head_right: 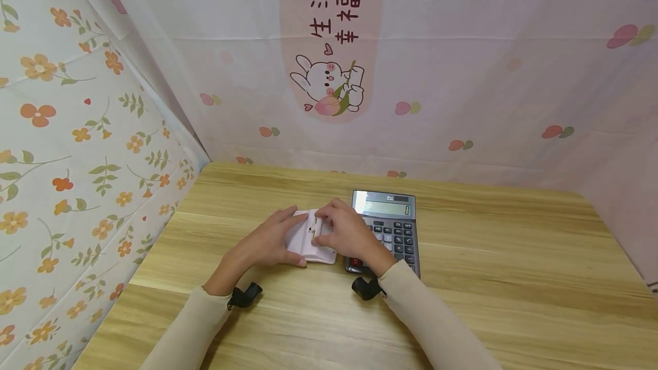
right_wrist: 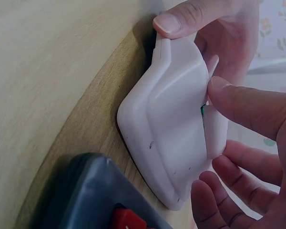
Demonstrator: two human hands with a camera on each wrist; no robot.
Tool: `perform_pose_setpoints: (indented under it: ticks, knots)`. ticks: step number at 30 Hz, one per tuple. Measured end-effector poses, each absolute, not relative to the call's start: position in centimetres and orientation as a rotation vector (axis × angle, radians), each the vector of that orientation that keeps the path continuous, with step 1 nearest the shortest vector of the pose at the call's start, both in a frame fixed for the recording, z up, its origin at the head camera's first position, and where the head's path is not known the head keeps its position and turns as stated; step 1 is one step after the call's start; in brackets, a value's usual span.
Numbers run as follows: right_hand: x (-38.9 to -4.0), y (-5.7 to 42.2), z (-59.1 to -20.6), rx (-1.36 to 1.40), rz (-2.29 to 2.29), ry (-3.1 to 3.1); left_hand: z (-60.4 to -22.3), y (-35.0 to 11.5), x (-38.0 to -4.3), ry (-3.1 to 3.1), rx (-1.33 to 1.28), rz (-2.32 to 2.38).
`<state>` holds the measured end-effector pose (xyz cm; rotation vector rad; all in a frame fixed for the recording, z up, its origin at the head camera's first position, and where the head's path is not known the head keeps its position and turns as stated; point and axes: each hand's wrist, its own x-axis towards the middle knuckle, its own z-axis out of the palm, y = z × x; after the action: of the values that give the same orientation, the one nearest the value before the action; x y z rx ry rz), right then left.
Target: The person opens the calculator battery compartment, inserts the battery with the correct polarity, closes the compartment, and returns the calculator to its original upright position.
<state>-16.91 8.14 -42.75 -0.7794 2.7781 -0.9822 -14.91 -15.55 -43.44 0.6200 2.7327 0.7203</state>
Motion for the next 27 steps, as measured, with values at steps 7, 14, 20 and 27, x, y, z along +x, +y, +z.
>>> perform_pose_setpoints:
  ticks: [7, 14, 20, 27]
  knots:
    - [-17.02, 8.20, -42.90, -0.786, -0.986, 2.772, -43.43, -15.50, -14.93, 2.733, 0.625, 0.722]
    - [-17.11, 8.18, -43.05, -0.776, -0.981, 2.754, -43.46, -15.53, -14.89, 2.733, 0.629, 0.726]
    - [-17.04, 8.20, -43.05, -0.763, -0.983, 2.743, -43.50, -15.53, -14.86, 2.732, 0.626, 0.729]
    - [-16.93, 8.26, -42.97, -0.749, -0.995, 2.736, -43.38, -15.49, -14.83, 2.732, 0.628, 0.731]
